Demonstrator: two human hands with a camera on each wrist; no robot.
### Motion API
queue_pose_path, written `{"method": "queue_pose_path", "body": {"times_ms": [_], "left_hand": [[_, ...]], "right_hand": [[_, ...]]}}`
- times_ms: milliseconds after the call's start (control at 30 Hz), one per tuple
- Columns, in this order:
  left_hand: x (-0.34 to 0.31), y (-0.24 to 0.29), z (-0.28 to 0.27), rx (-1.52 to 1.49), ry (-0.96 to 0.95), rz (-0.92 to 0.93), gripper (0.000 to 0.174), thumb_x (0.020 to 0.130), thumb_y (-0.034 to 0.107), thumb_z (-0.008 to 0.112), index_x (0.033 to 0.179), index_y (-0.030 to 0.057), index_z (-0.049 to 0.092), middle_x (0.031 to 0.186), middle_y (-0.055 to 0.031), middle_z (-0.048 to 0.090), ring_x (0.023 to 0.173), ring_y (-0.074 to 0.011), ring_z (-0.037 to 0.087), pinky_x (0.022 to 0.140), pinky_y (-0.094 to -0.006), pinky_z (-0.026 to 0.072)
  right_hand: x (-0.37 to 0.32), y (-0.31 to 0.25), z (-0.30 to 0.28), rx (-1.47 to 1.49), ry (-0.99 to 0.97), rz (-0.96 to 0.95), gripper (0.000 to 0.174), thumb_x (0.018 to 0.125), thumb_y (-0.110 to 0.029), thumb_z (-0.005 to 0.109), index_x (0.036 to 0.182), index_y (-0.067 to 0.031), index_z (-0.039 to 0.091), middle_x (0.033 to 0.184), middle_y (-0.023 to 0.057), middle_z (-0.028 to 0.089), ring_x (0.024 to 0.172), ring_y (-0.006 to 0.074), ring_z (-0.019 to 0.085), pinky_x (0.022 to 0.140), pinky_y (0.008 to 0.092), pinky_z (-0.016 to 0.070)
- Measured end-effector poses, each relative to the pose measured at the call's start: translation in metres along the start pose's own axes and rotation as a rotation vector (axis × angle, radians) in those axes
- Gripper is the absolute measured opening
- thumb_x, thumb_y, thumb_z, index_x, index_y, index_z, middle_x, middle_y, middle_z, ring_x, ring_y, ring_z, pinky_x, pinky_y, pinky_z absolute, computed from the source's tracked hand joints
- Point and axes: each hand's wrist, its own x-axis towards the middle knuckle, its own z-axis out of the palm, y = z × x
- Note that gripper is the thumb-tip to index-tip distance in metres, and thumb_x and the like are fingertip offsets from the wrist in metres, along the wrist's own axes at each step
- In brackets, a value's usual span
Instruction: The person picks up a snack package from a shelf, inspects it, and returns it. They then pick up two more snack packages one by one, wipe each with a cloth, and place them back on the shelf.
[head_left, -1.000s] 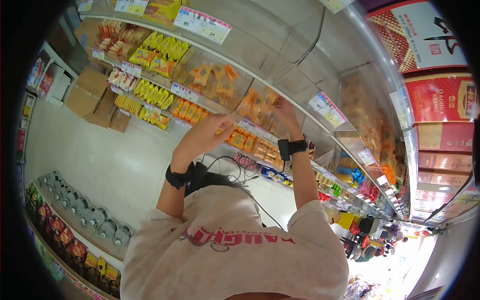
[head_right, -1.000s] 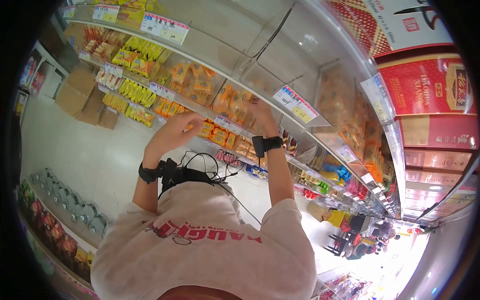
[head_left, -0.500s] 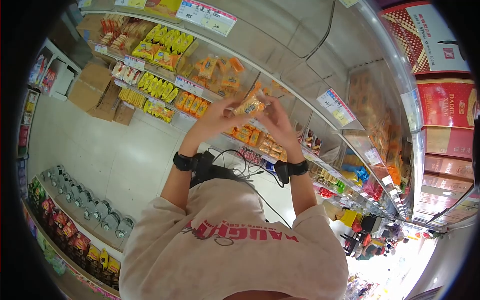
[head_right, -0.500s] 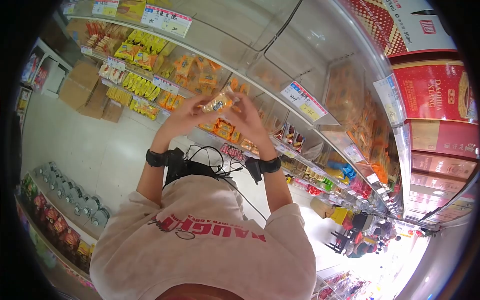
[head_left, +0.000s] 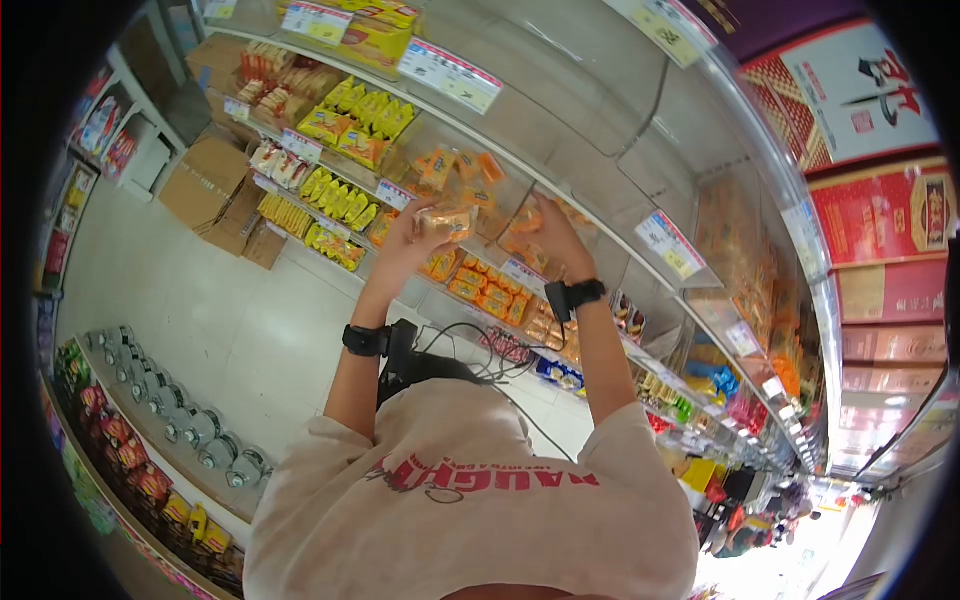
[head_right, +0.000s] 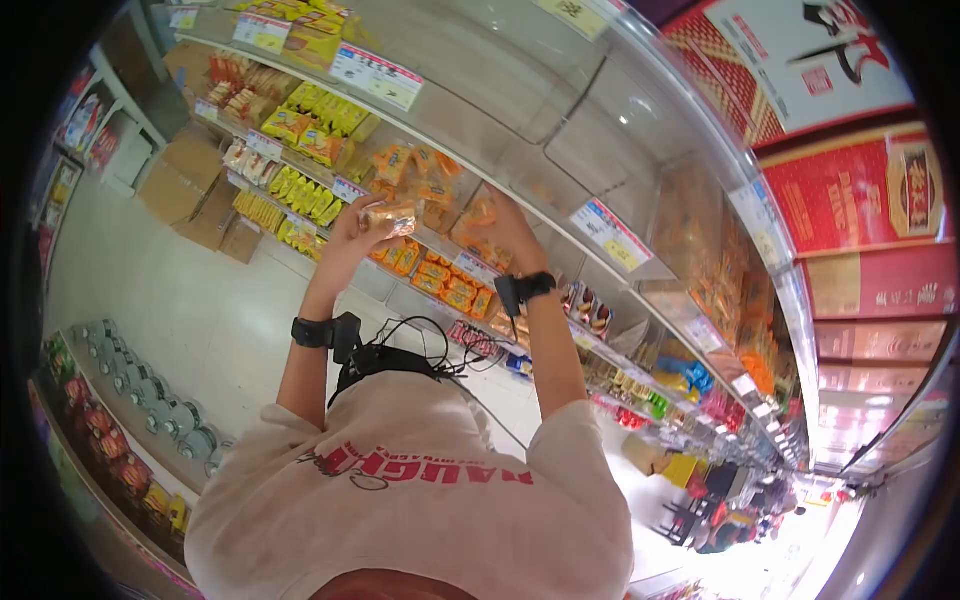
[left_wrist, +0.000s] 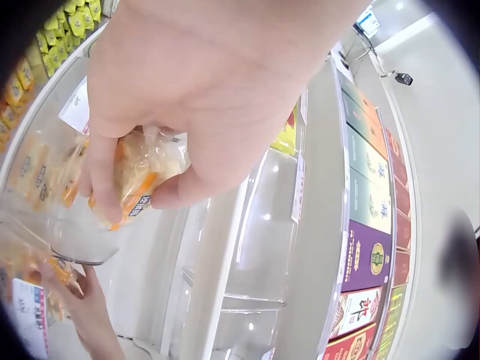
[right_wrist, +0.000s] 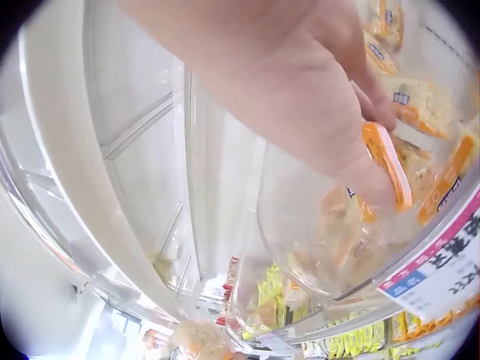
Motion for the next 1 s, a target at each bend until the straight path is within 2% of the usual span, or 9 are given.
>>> {"method": "queue_pose_path", "body": {"times_ms": [67, 167, 200, 300, 400, 500, 700, 733, 1000], "left_hand": [[-0.001, 0.001, -0.002, 0.002, -0.003, 0.024, 0.052, 0.1, 0.009, 0.071, 0.145, -0.0045, 0.049, 0.137, -0.0149, 0.058, 0.121, -0.0221, 0.067, 0.096, -0.0362, 0.0639], [-0.007, 0.005, 0.001, 0.073, 0.001, -0.016, 0.045, 0.104, 0.016, 0.067, 0.142, -0.0043, 0.053, 0.137, -0.0128, 0.058, 0.12, -0.0209, 0.067, 0.097, -0.0366, 0.0636], [-0.005, 0.006, 0.003, 0.112, -0.001, -0.026, 0.044, 0.105, 0.019, 0.066, 0.141, -0.0042, 0.055, 0.137, -0.012, 0.058, 0.119, -0.0203, 0.067, 0.098, -0.0368, 0.0635], [-0.001, -0.005, 0.004, 0.079, -0.03, -0.117, 0.047, 0.11, 0.031, 0.058, 0.144, -0.0005, 0.055, 0.144, -0.0159, 0.059, 0.132, -0.0249, 0.062, 0.102, -0.0392, 0.0605], [-0.002, 0.001, 0.016, 0.052, -0.077, -0.148, 0.053, 0.111, 0.042, 0.053, 0.142, -0.0018, 0.056, 0.145, -0.0172, 0.058, 0.13, -0.0264, 0.063, 0.104, -0.041, 0.0593], [0.007, -0.009, 0.025, -0.084, -0.106, -0.179, 0.06, 0.112, 0.049, 0.048, 0.142, -0.0022, 0.057, 0.142, -0.0167, 0.061, 0.128, -0.0263, 0.065, 0.105, -0.0416, 0.0582], [0.014, -0.022, 0.036, -0.15, -0.182, -0.286, 0.063, 0.113, 0.049, 0.046, 0.139, -0.007, 0.057, 0.14, -0.0168, 0.062, 0.126, -0.0246, 0.066, 0.101, -0.0396, 0.0617], [0.013, -0.02, 0.039, -0.17, -0.212, -0.306, 0.061, 0.113, 0.048, 0.047, 0.139, -0.006, 0.057, 0.139, -0.0161, 0.063, 0.126, -0.0238, 0.065, 0.101, -0.0391, 0.0617], [0.003, -0.026, 0.049, 0.096, -0.309, -0.213, 0.044, 0.11, 0.03, 0.061, 0.145, 0.0058, 0.054, 0.134, -0.0071, 0.06, 0.124, -0.0158, 0.063, 0.102, -0.0371, 0.0597]], "right_hand": [[-0.015, 0.009, -0.003, -0.255, 0.076, -0.01, 0.059, 0.085, -0.028, 0.087, 0.134, -0.0016, 0.067, 0.123, 0.0143, 0.069, 0.117, 0.0223, 0.062, 0.101, 0.0376, 0.052], [-0.038, 0.034, -0.004, 0.019, 0.289, 0.183, 0.049, 0.092, -0.039, 0.081, 0.122, -0.0013, 0.072, 0.108, 0.0088, 0.07, 0.094, 0.0188, 0.066, 0.083, 0.0318, 0.0569], [-0.048, -0.003, -0.014, 0.228, 0.278, 0.4, 0.053, 0.101, -0.051, 0.069, 0.12, -0.0002, 0.071, 0.101, 0.0067, 0.069, 0.081, 0.0145, 0.065, 0.069, 0.0303, 0.0567], [-0.065, -0.011, -0.021, 0.415, 0.285, 0.48, 0.063, 0.105, -0.058, 0.06, 0.123, 0.0012, 0.069, 0.104, 0.0066, 0.069, 0.083, 0.0127, 0.066, 0.067, 0.0294, 0.0573], [-0.079, -0.06, -0.02, 0.508, 0.337, 0.426, 0.069, 0.107, -0.061, 0.053, 0.129, 0.0029, 0.066, 0.106, 0.007, 0.069, 0.087, 0.0144, 0.068, 0.07, 0.0302, 0.0593], [-0.087, -0.075, -0.02, 0.642, 0.357, 0.374, 0.056, 0.109, -0.046, 0.058, 0.137, 0.0027, 0.063, 0.104, 0.0063, 0.071, 0.086, 0.0146, 0.07, 0.072, 0.0301, 0.0612], [-0.109, -0.111, -0.011, 0.341, 0.402, -0.145, 0.046, 0.092, -0.003, 0.079, 0.136, -0.0046, 0.064, 0.141, 0.0136, 0.061, 0.127, 0.0238, 0.062, 0.103, 0.036, 0.0553], [-0.111, -0.1, -0.009, 0.238, 0.323, -0.197, 0.057, 0.083, 0.01, 0.075, 0.136, -0.0083, 0.066, 0.16, 0.0138, 0.045, 0.145, 0.0317, 0.048, 0.113, 0.0414, 0.0492], [-0.091, -0.104, 0.002, 0.613, 0.157, -0.348, 0.051, 0.083, 0.007, 0.072, 0.133, -0.0049, 0.067, 0.169, 0.0156, 0.032, 0.159, 0.035, 0.029, 0.124, 0.0461, 0.0341]]}}
